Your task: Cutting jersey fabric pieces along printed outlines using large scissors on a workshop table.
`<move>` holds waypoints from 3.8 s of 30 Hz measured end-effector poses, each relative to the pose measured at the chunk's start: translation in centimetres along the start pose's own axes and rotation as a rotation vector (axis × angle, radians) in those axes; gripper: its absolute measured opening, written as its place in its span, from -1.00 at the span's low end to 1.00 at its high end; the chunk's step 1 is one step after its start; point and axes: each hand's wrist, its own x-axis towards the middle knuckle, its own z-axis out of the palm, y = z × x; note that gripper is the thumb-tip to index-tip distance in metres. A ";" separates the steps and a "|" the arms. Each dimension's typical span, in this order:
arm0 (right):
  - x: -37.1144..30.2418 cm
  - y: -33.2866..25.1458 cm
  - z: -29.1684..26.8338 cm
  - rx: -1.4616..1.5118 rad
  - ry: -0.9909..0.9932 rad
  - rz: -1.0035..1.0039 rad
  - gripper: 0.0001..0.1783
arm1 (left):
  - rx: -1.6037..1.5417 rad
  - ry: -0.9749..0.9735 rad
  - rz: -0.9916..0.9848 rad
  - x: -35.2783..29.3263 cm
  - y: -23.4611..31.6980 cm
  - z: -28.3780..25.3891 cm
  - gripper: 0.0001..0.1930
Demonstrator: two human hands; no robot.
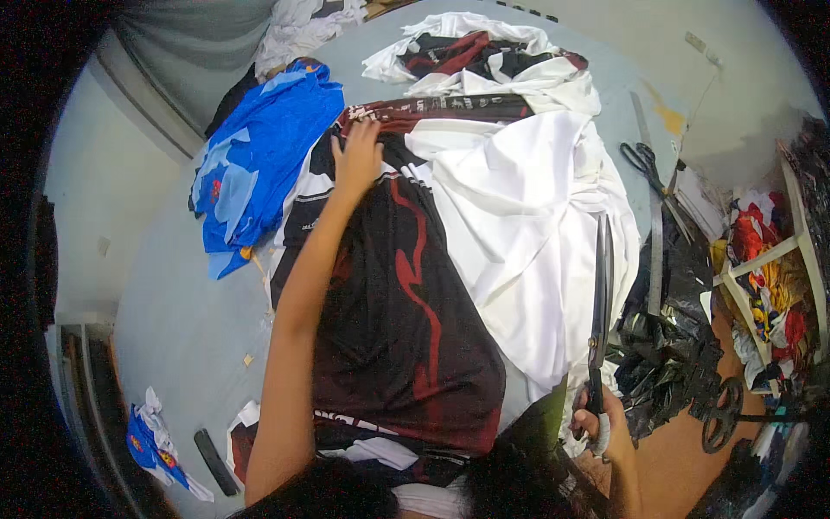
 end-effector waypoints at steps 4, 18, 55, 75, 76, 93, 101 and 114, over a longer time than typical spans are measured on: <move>1.5 -0.3 0.0 -0.027 0.031 -0.068 -0.68 | -0.233 -0.118 0.217 -7.6 8.0 -5.5 -0.53; 11.7 -3.0 7.6 0.251 -0.274 -0.129 -0.51 | -0.089 -0.432 0.045 -15.9 2.8 -12.7 -0.19; -10.7 -1.0 7.7 -0.632 -0.445 0.392 -0.35 | -0.917 -0.565 0.554 -18.0 10.6 -20.2 -0.69; -4.0 -2.0 13.4 -0.786 -0.399 0.189 -0.24 | -0.244 -0.873 0.089 -18.7 6.9 -17.5 0.19; -3.8 -2.5 13.4 -0.842 -0.407 0.223 -0.24 | -0.229 -0.888 0.074 -18.6 6.9 -17.7 0.18; -1.6 -3.5 13.5 -0.891 -0.414 0.212 -0.20 | -0.170 -0.936 0.027 -18.4 6.6 -18.5 0.28; -1.7 -3.5 13.6 -0.919 -0.392 0.181 -0.24 | -0.173 -0.936 0.019 -18.4 6.5 -18.5 0.28; -2.5 -3.4 13.7 -1.043 -0.362 0.127 -0.29 | -0.158 -0.981 0.020 -18.1 6.5 -18.5 0.31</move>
